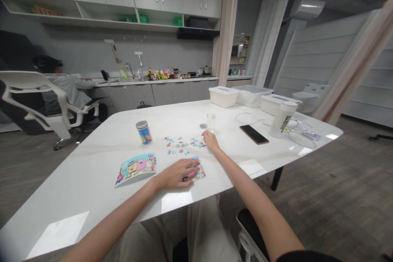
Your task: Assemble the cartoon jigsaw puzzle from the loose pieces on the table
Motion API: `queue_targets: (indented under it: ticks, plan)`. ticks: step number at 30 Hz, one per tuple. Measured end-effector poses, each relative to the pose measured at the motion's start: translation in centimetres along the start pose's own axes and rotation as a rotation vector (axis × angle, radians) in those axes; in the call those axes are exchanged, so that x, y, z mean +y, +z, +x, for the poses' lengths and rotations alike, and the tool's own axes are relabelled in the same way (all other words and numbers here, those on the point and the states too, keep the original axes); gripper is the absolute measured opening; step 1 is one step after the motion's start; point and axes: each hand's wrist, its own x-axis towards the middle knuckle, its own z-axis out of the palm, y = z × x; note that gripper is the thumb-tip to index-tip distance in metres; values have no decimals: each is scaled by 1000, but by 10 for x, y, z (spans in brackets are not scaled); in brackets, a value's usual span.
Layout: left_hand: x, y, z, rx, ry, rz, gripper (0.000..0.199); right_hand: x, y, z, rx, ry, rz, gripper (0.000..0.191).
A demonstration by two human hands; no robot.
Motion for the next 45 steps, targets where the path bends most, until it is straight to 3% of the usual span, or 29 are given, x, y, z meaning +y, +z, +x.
queue_targets:
  ticks: [8,11,15,18,23,31,35,40,45]
  plan:
    - [-3,-2,-2,24,-47,126,55,-5,1,-6,-155,-29,100,38]
    - [-15,-3,-5,59,-235,247,54,-7,2,-6,-215,-38,146,40]
    - [-36,-5,-13,120,-636,403,51,-12,-2,-8,-252,-59,166,41]
    - [-43,-6,-17,121,-766,443,45,-14,-9,-12,-227,-61,151,41]
    - [-42,-4,-17,92,-783,428,43,-15,-14,-19,-315,-33,111,41]
    - [-41,1,-15,93,-847,384,56,-20,-12,-19,-453,-141,171,45]
    - [-29,-11,-11,40,-897,395,39,-18,-16,-19,-466,-150,129,46]
    - [-22,-19,-7,-30,-834,431,38,-26,-16,-25,-573,-196,121,41]
    - [-24,-16,-7,-51,-792,436,38,-34,-19,-26,-536,-270,83,43]
